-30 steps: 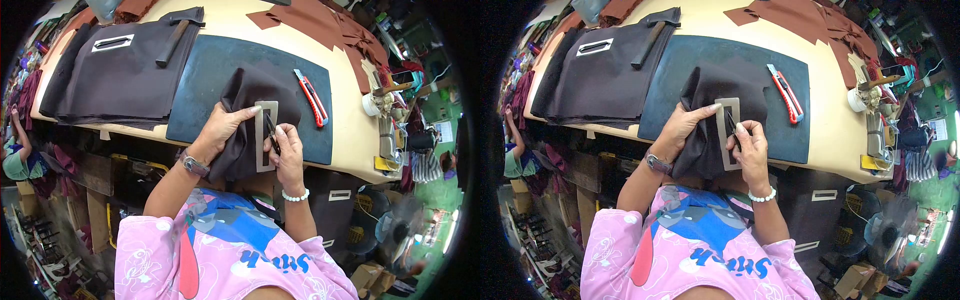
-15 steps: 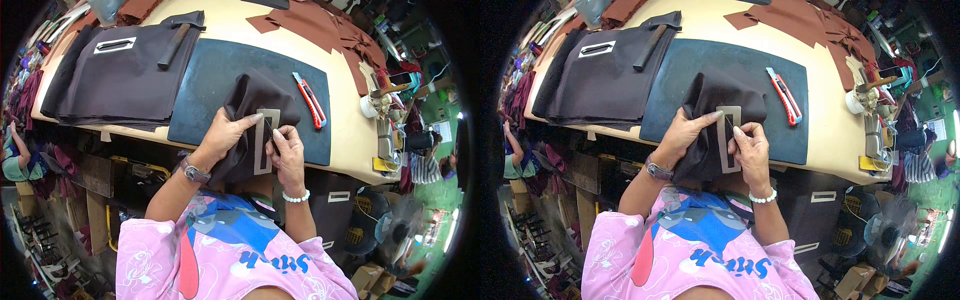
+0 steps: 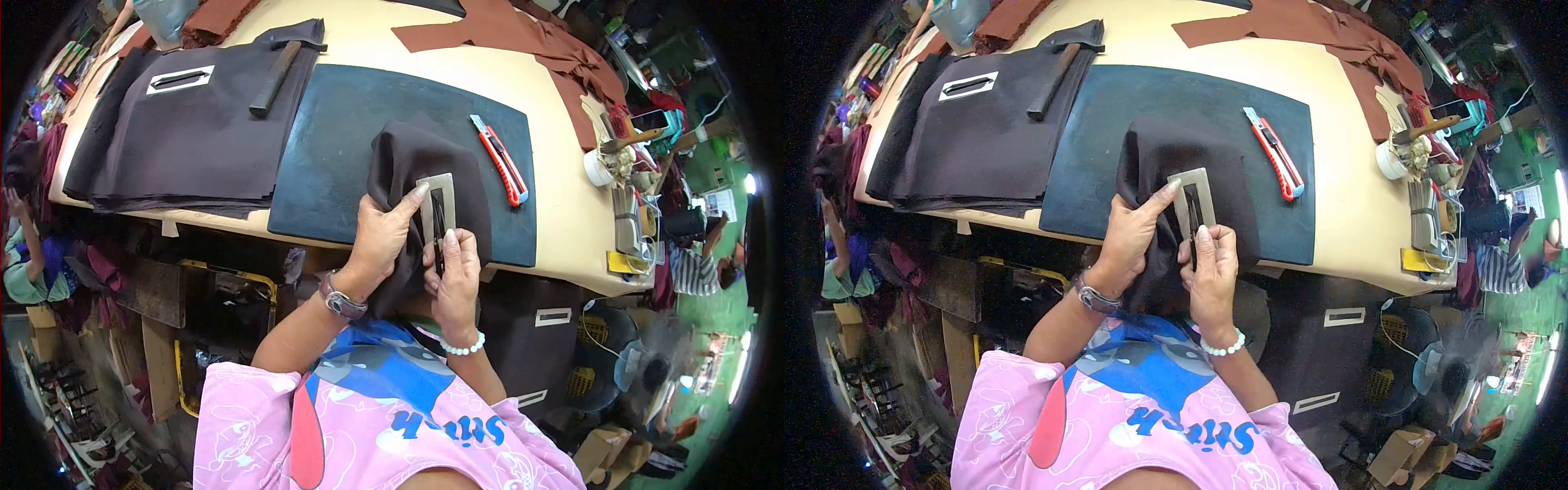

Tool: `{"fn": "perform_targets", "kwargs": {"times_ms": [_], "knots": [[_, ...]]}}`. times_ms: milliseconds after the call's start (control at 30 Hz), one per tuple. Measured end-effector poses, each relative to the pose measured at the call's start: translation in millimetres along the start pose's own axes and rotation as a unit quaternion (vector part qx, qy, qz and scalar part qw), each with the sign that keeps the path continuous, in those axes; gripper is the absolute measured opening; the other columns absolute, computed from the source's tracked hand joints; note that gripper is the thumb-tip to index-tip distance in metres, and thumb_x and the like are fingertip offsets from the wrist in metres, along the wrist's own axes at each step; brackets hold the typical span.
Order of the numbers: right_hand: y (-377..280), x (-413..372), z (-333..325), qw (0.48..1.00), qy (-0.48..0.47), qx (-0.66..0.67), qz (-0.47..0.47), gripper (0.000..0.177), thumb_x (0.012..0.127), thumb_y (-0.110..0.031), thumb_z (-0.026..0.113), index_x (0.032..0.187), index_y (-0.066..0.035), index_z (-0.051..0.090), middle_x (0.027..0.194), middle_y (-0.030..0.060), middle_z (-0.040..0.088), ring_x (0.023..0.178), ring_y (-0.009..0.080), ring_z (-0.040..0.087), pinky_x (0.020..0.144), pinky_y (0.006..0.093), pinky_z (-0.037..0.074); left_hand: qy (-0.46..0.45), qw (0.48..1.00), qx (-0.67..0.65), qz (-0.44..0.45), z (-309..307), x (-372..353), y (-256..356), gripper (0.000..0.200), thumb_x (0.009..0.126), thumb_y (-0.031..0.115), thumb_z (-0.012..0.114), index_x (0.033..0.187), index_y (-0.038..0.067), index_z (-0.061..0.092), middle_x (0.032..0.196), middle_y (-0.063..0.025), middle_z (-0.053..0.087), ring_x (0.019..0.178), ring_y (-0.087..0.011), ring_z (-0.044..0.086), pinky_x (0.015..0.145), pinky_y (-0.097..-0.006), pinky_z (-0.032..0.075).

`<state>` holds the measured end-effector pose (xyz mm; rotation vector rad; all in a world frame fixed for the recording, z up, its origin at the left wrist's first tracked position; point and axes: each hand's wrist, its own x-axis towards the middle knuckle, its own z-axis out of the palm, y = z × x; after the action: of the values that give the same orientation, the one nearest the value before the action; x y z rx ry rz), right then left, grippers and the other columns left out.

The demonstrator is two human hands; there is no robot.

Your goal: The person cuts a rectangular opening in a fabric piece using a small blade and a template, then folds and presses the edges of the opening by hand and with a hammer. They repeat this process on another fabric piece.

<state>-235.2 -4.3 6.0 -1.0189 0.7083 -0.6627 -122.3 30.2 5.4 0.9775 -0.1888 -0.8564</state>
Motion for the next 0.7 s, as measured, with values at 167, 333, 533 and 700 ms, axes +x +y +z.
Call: {"fn": "perform_targets", "kwargs": {"times_ms": [167,333,533,700], "knots": [[6,2,-1,0.999,0.029,0.031,-0.025,0.018,0.098,-0.026,0.044,0.094,-0.010,0.039,0.070,0.0030,0.050,0.044,0.0025,0.033,0.037,0.0164,0.025,0.052,0.995,0.019,0.087,11,-5,-15,0.015,0.086,0.015,0.066,0.088,0.001,0.066,0.079,-0.0006,0.065,0.066,-0.0056,0.056,0.058,-0.0232,0.045],[0,4,2,0.997,0.039,0.050,-0.054,0.017,0.098,-0.026,0.045,0.093,-0.010,0.039,0.069,0.0032,0.051,0.043,0.0028,0.033,0.037,0.0165,0.025,0.035,0.993,0.048,0.105,14,-12,-18,0.017,0.087,0.017,0.066,0.083,0.000,0.067,0.075,0.0012,0.065,0.065,-0.0039,0.054,0.057,-0.0226,0.044],[-2,2,1,0.995,0.039,0.057,-0.067,0.016,0.097,-0.024,0.048,0.092,-0.011,0.039,0.068,0.0023,0.051,0.043,0.0027,0.033,0.037,0.0167,0.024,0.019,0.993,0.038,0.112,17,-14,-14,0.016,0.087,0.015,0.065,0.086,-0.001,0.067,0.079,0.0006,0.066,0.068,-0.0036,0.054,0.059,-0.0222,0.044],[1,1,-1,0.995,0.031,0.059,-0.070,0.016,0.096,-0.025,0.049,0.092,-0.012,0.039,0.067,0.0016,0.050,0.043,0.0027,0.033,0.037,0.0165,0.024,0.009,0.994,0.035,0.105,17,-15,-12,0.016,0.087,0.015,0.064,0.088,-0.001,0.067,0.080,0.0002,0.066,0.069,-0.0034,0.054,0.060,-0.0220,0.045]]}}
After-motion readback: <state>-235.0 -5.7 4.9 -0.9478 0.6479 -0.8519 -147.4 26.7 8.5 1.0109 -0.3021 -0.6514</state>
